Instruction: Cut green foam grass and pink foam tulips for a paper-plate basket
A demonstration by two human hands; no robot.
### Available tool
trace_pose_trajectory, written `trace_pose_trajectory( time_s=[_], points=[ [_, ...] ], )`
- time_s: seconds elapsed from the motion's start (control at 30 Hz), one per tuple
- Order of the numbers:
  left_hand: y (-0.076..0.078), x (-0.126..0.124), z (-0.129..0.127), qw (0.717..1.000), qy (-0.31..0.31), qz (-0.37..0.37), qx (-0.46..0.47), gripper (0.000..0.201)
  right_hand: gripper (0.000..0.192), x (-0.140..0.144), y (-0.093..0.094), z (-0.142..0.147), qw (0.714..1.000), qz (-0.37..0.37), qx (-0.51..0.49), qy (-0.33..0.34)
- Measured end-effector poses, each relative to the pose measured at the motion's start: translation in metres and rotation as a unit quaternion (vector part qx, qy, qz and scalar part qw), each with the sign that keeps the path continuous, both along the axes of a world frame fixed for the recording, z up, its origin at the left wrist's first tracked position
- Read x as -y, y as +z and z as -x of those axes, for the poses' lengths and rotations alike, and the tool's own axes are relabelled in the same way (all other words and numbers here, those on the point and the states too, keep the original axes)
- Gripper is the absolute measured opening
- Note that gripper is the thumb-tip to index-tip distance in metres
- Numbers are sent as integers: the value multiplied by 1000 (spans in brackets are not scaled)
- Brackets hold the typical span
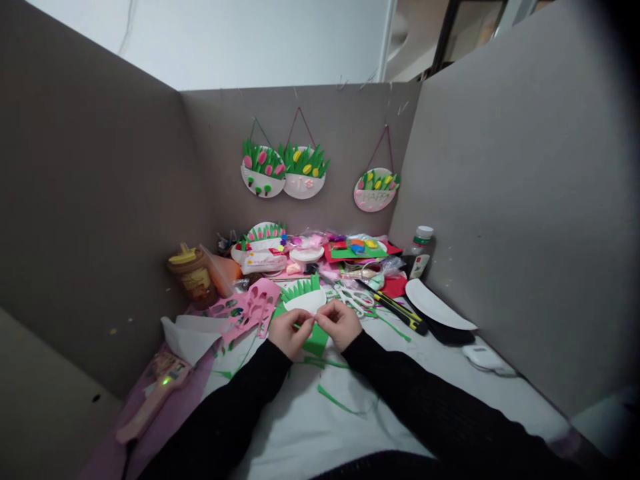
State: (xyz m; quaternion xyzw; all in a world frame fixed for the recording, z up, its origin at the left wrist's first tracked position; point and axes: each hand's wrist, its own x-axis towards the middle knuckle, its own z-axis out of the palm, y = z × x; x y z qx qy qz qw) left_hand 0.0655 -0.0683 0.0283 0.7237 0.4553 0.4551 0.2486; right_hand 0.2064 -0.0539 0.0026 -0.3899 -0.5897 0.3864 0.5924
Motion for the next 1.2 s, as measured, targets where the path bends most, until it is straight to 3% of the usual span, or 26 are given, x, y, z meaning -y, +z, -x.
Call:
trace_pose_trajectory(
  time_s=[0.17, 0.3, 0.57, 0.9, 1.2],
  points=[
    [-2, -3, -1, 987, -51, 126, 90, 21, 14, -1, -1, -1, 1000, 7, 6, 4],
    [1, -2, -2, 977, -65, 160, 125, 19, 16, -4, -3, -3, 1000, 9, 8, -6],
    [-1, -2, -2, 985, -67, 122, 105, 20, 19, -5, -3, -5, 1000, 9, 17, -10],
    [-4, -5, 3, 993, -36, 73, 82, 18, 19, -1, 1, -3, 999, 18, -1, 35],
    [-3, -2, 0, 999, -22, 39, 29, 19, 15, -2, -1, -1, 1000, -10, -16, 21]
  ],
)
